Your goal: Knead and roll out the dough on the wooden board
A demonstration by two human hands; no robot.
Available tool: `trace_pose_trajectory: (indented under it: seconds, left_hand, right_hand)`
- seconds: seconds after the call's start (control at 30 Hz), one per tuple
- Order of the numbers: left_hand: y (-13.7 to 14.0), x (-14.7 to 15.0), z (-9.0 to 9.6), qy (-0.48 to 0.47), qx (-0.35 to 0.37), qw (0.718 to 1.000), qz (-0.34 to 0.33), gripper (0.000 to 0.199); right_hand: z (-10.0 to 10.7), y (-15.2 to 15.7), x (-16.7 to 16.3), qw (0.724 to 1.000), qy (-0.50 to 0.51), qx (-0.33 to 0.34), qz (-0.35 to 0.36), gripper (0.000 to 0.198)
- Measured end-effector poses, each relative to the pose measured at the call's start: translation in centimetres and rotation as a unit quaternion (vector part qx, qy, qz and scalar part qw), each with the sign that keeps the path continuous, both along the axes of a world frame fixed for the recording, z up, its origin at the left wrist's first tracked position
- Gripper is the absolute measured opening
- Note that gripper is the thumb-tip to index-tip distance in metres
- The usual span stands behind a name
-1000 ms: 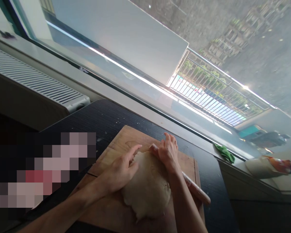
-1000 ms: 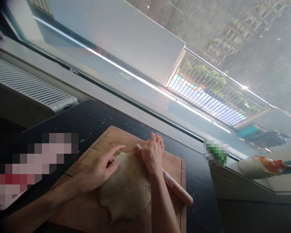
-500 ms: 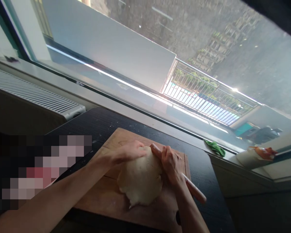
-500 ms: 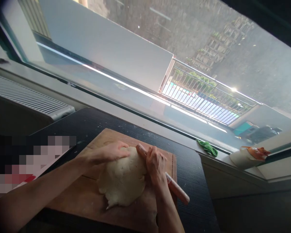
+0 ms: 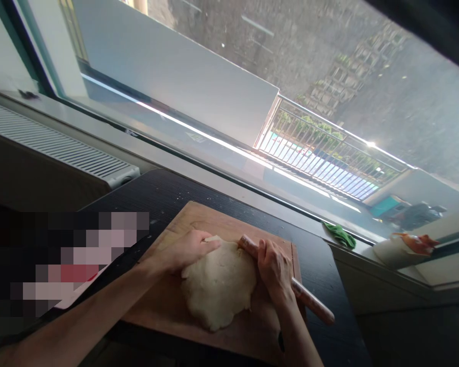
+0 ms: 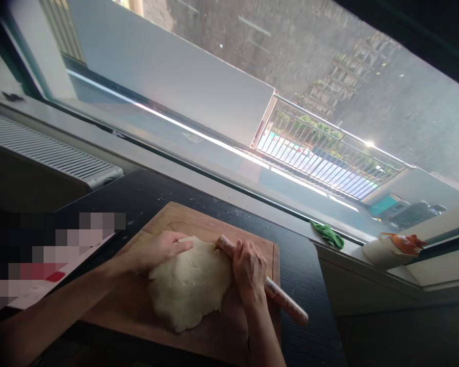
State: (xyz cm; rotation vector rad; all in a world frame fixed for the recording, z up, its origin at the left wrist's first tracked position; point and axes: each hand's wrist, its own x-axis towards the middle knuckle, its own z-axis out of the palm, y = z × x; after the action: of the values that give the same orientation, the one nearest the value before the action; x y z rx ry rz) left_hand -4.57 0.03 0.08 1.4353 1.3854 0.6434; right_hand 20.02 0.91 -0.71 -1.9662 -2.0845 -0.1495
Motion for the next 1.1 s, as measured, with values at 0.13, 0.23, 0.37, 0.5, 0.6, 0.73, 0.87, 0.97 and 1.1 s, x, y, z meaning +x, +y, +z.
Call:
trace_pose_trajectory:
  seconds: [0.13, 0.23, 0.37, 0.5, 0.6, 0.73, 0.87, 0.97, 1.1]
  left_hand:
    - [0.8, 1.0, -0.6, 0.121, 0.084, 0.989, 0.003, 0.026]
    - [-0.1, 1.2, -1.0, 0.165, 0.127, 0.977, 0.037, 0.027]
    - [-1.4, 1.3, -1.9, 0.141, 0.190, 0.968, 0.086, 0.038]
    - [-1.7, 1.5, -2.9, 0.115, 0.230, 0.962, 0.095, 0.045]
    - [-1.7, 1.4, -3.1, 0.107, 0.235, 0.961, 0.097, 0.045]
    - [-1.8, 1.4, -2.8, 0.103, 0.228, 0.964, 0.089, 0.045]
    - [-1.9, 1.2, -2.4, 0.106, 0.211, 0.969, 0.076, 0.044]
    - [-1.9, 1.2, -2.6, 0.108, 0.213, 0.968, 0.073, 0.044]
    - [-2.0, 1.3, -3.2, 0.103, 0.219, 0.967, 0.077, 0.044]
  right_hand:
    - [0.6, -0.4, 0.0, 1.000, -0.005, -0.024, -0.007, 0.044]
    - [1.1, -1.9, -0.5, 0.999, 0.017, -0.042, 0.000, 0.044]
    - [1.6, -4.1, -2.5, 0.996, 0.060, -0.023, 0.069, 0.033]
    - [1.5, -3.0, -5.1, 0.992, 0.086, -0.003, 0.090, 0.030]
    - [1.2, -0.5, -6.6, 0.992, 0.074, -0.009, 0.104, 0.032]
    - [1.3, 2.7, -6.8, 0.995, 0.063, 0.012, 0.077, 0.033]
    - [1.5, 2.7, -6.6, 0.994, 0.078, 0.001, 0.079, 0.033]
    - [1.4, -0.2, -7.2, 0.990, 0.081, -0.025, 0.109, 0.029]
    - [1.2, -3.4, -8.0, 0.989, 0.059, -0.028, 0.131, 0.028]
